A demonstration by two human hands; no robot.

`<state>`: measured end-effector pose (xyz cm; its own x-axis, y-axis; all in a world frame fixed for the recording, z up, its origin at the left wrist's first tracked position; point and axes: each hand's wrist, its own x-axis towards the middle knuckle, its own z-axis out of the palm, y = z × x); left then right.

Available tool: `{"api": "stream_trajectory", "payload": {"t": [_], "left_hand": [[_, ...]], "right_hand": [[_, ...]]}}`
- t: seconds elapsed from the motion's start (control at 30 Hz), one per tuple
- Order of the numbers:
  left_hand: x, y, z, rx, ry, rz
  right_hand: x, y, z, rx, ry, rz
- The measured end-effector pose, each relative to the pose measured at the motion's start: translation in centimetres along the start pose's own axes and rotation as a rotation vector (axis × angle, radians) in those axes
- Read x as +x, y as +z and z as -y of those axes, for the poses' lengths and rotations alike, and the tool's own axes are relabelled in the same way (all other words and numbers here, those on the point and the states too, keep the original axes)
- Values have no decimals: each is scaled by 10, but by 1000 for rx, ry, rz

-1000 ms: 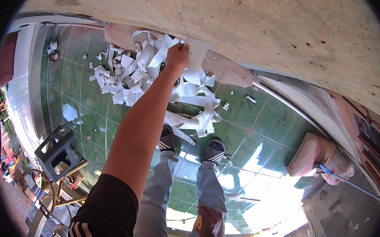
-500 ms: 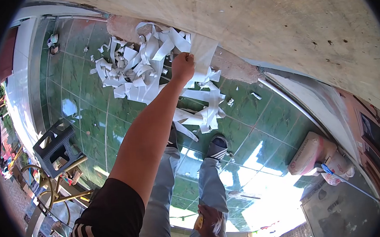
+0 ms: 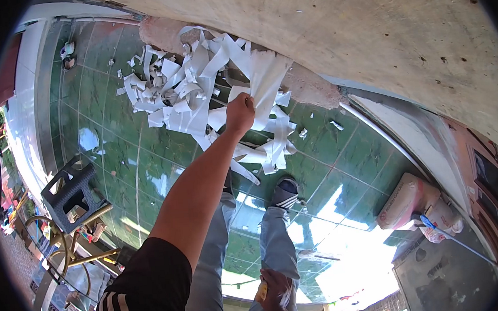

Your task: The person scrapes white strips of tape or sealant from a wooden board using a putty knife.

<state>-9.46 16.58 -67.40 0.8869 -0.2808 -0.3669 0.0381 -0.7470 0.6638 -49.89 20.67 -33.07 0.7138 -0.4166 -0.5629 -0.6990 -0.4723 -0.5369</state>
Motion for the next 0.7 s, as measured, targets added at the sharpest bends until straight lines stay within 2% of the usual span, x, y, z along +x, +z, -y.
{"api": "stream_trajectory", "payload": {"t": [0.03,0.1,0.13,0.17,0.3,0.37,0.47,0.53,0.6,0.67,0.7], "left_hand": [[-24,2,13,61,-5,47],[-98,10,85,186,-51,140],[-138,-4,110,196,-164,200],[-179,-9,144,158,-222,161],[-272,-67,172,82,-285,143],[-269,-75,177,32,-264,104],[-199,-123,98,17,-519,304],[-145,-131,83,242,-308,273],[-100,-101,99,747,-216,94],[-40,-117,52,615,-394,191],[-16,-125,31,594,-331,193]], "right_hand": [[-2,0,-1,7,3,-1],[-1,1,0,9,4,2],[1,0,2,-1,5,6],[0,1,2,-14,18,12],[2,7,2,-19,-9,-8],[4,10,-2,-30,-30,-15],[3,8,2,-44,-45,-27],[4,7,4,-44,-60,-29],[5,7,4,-41,-68,-27],[6,4,7,-46,-56,-3],[8,2,8,-49,-48,8]]}}
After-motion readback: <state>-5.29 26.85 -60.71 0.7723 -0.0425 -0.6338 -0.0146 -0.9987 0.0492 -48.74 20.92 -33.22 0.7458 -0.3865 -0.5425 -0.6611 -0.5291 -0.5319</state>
